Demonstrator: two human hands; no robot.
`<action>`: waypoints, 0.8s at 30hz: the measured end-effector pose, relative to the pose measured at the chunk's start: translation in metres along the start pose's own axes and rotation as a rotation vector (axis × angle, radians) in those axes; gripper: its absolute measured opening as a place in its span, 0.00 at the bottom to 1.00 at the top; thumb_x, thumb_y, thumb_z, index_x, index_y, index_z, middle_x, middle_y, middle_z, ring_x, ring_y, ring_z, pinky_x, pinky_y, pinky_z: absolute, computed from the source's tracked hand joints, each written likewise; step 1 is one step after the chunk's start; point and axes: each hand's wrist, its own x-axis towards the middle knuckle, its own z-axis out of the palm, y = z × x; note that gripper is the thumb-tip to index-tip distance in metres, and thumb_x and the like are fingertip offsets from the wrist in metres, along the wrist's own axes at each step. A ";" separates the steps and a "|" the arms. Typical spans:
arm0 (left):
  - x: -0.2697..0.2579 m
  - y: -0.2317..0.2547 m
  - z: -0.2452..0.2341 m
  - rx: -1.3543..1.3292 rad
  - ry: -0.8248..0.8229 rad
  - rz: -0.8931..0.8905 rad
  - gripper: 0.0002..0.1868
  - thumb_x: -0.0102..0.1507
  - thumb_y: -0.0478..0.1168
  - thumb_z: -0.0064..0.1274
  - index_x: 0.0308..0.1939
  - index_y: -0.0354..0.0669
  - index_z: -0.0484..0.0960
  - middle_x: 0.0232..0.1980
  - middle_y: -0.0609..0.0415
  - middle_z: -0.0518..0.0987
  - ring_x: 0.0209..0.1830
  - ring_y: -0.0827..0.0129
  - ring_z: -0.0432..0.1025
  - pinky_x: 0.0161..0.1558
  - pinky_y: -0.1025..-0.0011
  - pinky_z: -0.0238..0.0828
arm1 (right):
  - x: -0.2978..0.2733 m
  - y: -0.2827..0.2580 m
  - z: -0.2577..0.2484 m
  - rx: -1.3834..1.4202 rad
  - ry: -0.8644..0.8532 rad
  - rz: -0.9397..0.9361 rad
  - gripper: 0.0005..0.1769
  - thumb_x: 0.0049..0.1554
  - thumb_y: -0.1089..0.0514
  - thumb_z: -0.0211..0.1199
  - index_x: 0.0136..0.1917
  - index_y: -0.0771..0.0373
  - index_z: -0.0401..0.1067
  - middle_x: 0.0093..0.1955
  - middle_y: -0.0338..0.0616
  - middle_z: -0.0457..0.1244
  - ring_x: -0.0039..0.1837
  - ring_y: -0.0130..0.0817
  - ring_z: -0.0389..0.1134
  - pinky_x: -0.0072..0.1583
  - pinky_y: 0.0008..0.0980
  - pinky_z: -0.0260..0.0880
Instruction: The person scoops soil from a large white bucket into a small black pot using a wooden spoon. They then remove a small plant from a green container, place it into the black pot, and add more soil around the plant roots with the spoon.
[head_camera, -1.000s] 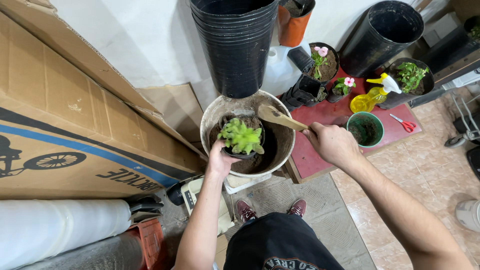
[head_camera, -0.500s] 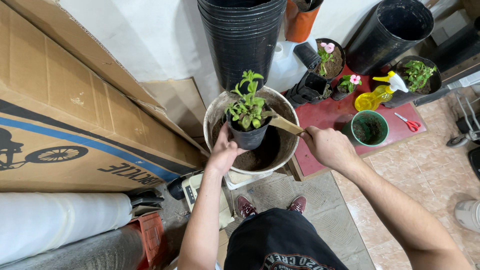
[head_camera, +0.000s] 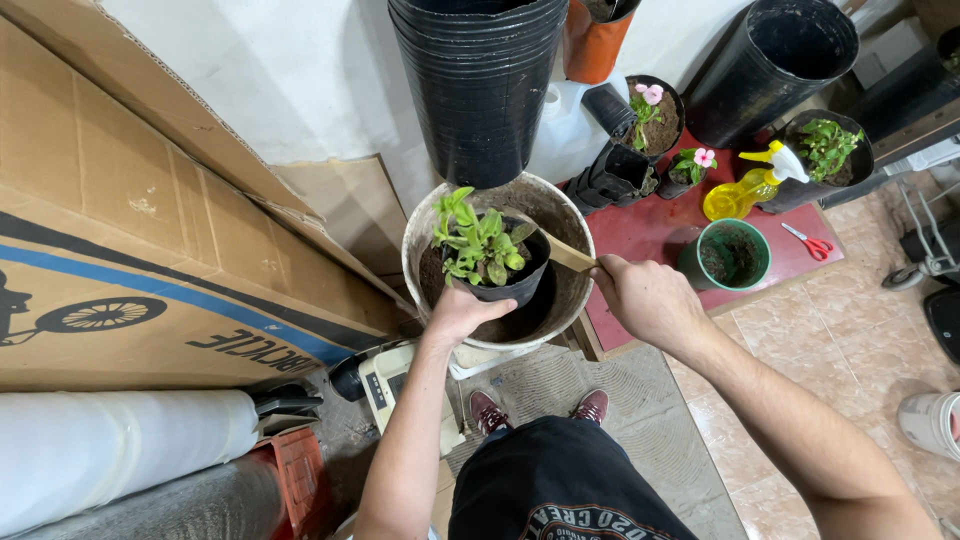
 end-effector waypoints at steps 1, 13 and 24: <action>-0.002 0.008 -0.003 0.038 0.027 0.043 0.42 0.44 0.30 0.87 0.62 0.34 0.85 0.57 0.45 0.87 0.59 0.58 0.80 0.59 0.58 0.83 | 0.002 0.000 0.001 -0.023 0.006 -0.009 0.21 0.74 0.42 0.52 0.64 0.54 0.81 0.44 0.55 0.77 0.53 0.65 0.81 0.58 0.64 0.82; 0.003 0.019 -0.002 0.215 0.208 0.198 0.45 0.47 0.35 0.84 0.68 0.30 0.81 0.67 0.34 0.84 0.71 0.52 0.77 0.68 0.54 0.80 | 0.169 0.011 0.182 -0.551 -0.001 -0.215 0.16 0.63 0.58 0.57 0.45 0.54 0.87 0.38 0.42 0.76 0.46 0.54 0.81 0.43 0.62 0.79; -0.008 0.032 0.005 0.224 0.404 0.275 0.51 0.44 0.36 0.86 0.69 0.25 0.77 0.66 0.29 0.83 0.69 0.47 0.79 0.62 0.53 0.84 | 0.235 0.005 0.292 -0.858 -0.173 -0.399 0.24 0.69 0.34 0.56 0.50 0.45 0.87 0.46 0.29 0.77 0.53 0.43 0.78 0.43 0.61 0.77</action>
